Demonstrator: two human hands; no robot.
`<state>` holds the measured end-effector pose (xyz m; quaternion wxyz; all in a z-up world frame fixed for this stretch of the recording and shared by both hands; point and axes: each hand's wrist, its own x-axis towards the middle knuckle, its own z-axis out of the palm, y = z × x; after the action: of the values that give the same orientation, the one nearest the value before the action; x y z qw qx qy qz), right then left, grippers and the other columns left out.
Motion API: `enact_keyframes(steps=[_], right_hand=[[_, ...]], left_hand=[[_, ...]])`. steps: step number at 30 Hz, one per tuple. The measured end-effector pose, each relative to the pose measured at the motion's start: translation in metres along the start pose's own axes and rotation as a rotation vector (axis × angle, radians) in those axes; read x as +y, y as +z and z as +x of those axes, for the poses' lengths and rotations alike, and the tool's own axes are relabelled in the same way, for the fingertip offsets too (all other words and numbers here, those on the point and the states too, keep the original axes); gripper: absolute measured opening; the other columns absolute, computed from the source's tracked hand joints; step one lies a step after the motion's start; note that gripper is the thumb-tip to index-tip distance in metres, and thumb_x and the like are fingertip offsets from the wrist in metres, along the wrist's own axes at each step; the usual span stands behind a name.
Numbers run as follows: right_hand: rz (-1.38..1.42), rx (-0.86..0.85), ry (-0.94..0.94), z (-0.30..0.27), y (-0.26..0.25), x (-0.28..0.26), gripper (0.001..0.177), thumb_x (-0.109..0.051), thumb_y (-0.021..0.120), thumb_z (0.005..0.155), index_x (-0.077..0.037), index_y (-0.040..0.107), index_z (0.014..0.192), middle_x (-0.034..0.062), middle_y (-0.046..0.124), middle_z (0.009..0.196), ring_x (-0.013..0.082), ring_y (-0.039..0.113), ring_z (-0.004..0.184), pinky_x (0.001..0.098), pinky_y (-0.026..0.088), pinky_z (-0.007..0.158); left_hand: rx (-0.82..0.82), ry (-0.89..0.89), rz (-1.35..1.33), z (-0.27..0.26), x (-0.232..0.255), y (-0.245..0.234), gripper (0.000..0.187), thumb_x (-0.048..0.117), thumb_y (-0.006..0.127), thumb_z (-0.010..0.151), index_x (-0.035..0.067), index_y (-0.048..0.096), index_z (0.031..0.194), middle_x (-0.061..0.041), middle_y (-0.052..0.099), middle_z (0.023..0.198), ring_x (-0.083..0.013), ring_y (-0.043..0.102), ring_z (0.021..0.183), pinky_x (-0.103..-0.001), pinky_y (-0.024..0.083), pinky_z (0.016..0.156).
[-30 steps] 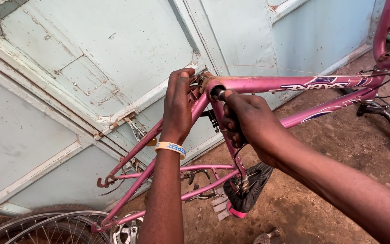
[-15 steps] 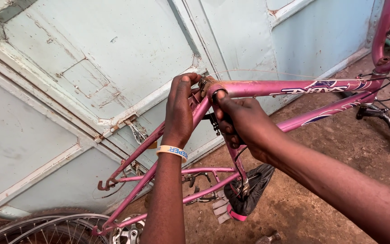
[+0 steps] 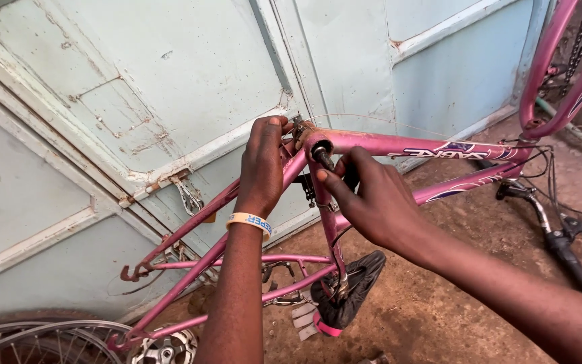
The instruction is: The person works on a pink bicycle frame, using a hammer to tap a metal part into the head tube. They then apply grease to a bearing and install it into the frame.
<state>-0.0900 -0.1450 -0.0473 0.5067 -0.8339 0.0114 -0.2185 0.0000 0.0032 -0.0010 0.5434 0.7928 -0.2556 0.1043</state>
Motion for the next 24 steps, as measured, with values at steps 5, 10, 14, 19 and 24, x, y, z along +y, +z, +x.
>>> enact_keyframes(steps=[5,10,14,19,24], right_hand=[[-0.597,0.111,-0.275,0.007,0.005,0.002,0.035,-0.044,0.048,0.103,-0.010,0.056,0.098,0.0216,0.066,0.075,0.0520,0.070,0.073,0.0600,0.055,0.071],[-0.400,0.085,-0.132,0.013,0.022,-0.006,0.050,-0.046,0.033,0.108,-0.006,0.057,0.090,0.0273,0.062,0.064,0.0585,0.066,0.072,0.0646,0.048,0.064],[0.447,0.066,0.082,0.016,0.030,-0.010,0.044,-0.028,0.034,0.106,-0.016,0.040,0.063,-0.0055,0.026,0.047,0.0102,0.033,0.034,0.0215,0.026,0.035],[-0.247,0.127,-0.007,0.010,0.027,-0.015,0.050,-0.043,0.038,0.108,-0.004,0.062,0.088,0.0290,0.064,0.070,0.0595,0.065,0.081,0.0671,0.048,0.066],[-0.643,0.134,-0.168,0.015,0.027,-0.007,0.035,-0.032,0.045,0.107,0.000,0.055,0.096,0.0259,0.067,0.079,0.0554,0.071,0.080,0.0635,0.056,0.073]], left_hand=[[0.015,0.006,-0.017,-0.001,0.000,0.000,0.063,0.057,0.033,0.098,0.009,0.055,0.132,-0.025,0.063,0.135,-0.0468,0.061,0.127,-0.056,0.041,0.109],[0.042,-0.045,-0.038,-0.001,-0.005,-0.001,0.056,0.056,0.036,0.096,0.013,0.057,0.126,-0.016,0.068,0.131,-0.0363,0.070,0.118,-0.049,0.044,0.109],[0.073,-0.090,-0.082,-0.002,-0.003,-0.006,0.056,0.057,0.037,0.095,0.013,0.059,0.123,-0.016,0.068,0.130,-0.0356,0.071,0.116,-0.049,0.044,0.109],[0.081,-0.120,-0.057,-0.007,0.011,-0.014,0.056,0.058,0.038,0.096,0.011,0.060,0.118,-0.016,0.073,0.117,-0.0402,0.067,0.118,-0.048,0.045,0.104],[0.063,-0.124,-0.053,-0.005,0.010,-0.016,0.047,0.050,0.044,0.099,0.011,0.060,0.120,-0.018,0.072,0.117,-0.0408,0.066,0.117,-0.052,0.047,0.102]])
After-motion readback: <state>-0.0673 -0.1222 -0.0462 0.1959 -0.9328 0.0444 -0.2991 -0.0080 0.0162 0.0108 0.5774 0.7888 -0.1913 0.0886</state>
